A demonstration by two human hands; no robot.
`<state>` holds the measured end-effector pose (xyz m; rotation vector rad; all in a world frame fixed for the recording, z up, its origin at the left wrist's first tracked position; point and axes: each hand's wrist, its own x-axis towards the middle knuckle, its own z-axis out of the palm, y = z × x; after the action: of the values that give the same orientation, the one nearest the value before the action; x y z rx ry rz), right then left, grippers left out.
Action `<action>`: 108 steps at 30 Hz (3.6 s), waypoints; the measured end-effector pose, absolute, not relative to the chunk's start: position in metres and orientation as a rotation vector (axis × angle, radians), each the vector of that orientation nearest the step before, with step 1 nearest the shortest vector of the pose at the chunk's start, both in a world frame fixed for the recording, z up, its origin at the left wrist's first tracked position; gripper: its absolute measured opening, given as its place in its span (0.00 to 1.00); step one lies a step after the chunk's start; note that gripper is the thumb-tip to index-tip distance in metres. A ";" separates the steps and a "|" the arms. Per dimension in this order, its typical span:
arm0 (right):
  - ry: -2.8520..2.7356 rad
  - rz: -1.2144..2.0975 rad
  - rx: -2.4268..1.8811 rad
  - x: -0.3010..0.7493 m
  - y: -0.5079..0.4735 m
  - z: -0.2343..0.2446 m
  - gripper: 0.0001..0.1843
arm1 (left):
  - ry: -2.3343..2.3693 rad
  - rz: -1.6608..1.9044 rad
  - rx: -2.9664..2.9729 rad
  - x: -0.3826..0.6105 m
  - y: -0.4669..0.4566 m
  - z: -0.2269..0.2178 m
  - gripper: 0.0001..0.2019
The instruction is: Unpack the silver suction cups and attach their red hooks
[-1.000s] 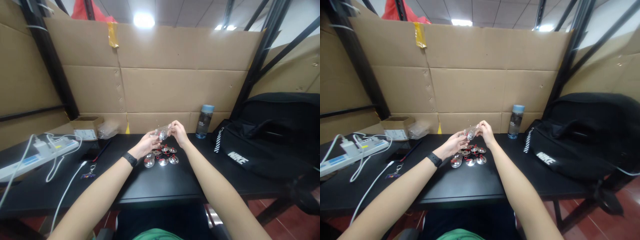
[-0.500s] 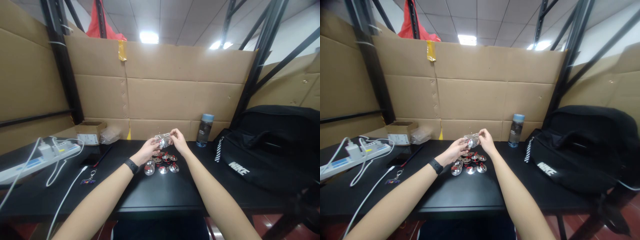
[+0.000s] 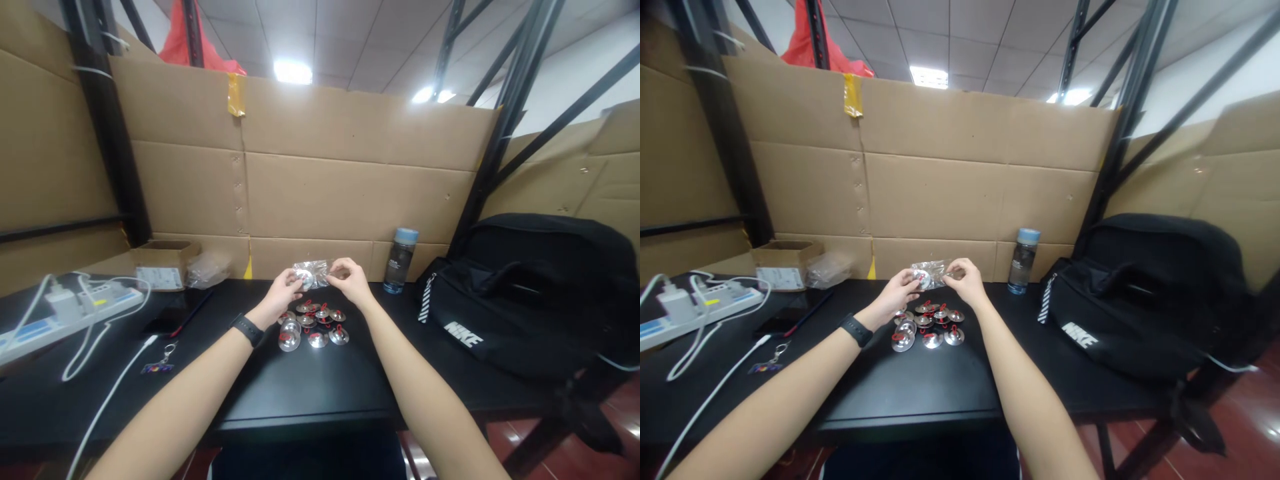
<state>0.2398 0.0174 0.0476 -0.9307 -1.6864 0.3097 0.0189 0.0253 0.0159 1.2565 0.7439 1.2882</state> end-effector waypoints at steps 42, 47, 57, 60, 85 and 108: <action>-1.641 0.760 -0.898 0.225 0.010 0.042 0.19 | 0.840 1.459 1.593 0.014 0.018 0.026 0.16; -1.584 0.743 -0.896 0.226 0.012 0.043 0.17 | 0.809 1.467 1.603 0.012 0.022 0.026 0.17; -1.448 0.592 -1.034 0.238 0.024 0.039 0.18 | 1.114 1.611 1.342 -0.033 0.060 0.029 0.12; -1.453 0.575 -1.057 0.241 0.027 0.038 0.18 | 1.228 1.578 1.351 -0.050 0.072 0.025 0.15; -1.533 0.584 -1.072 0.237 0.025 0.035 0.18 | 1.392 0.541 2.388 -0.112 0.086 0.001 0.33; -1.560 0.557 -1.064 0.239 0.027 0.034 0.16 | 1.920 1.184 2.276 -0.104 0.075 0.018 0.12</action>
<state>0.2389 0.0272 0.0342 -1.0643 -1.5605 0.5573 -0.1044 0.0751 0.0184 2.2762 1.9202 1.1842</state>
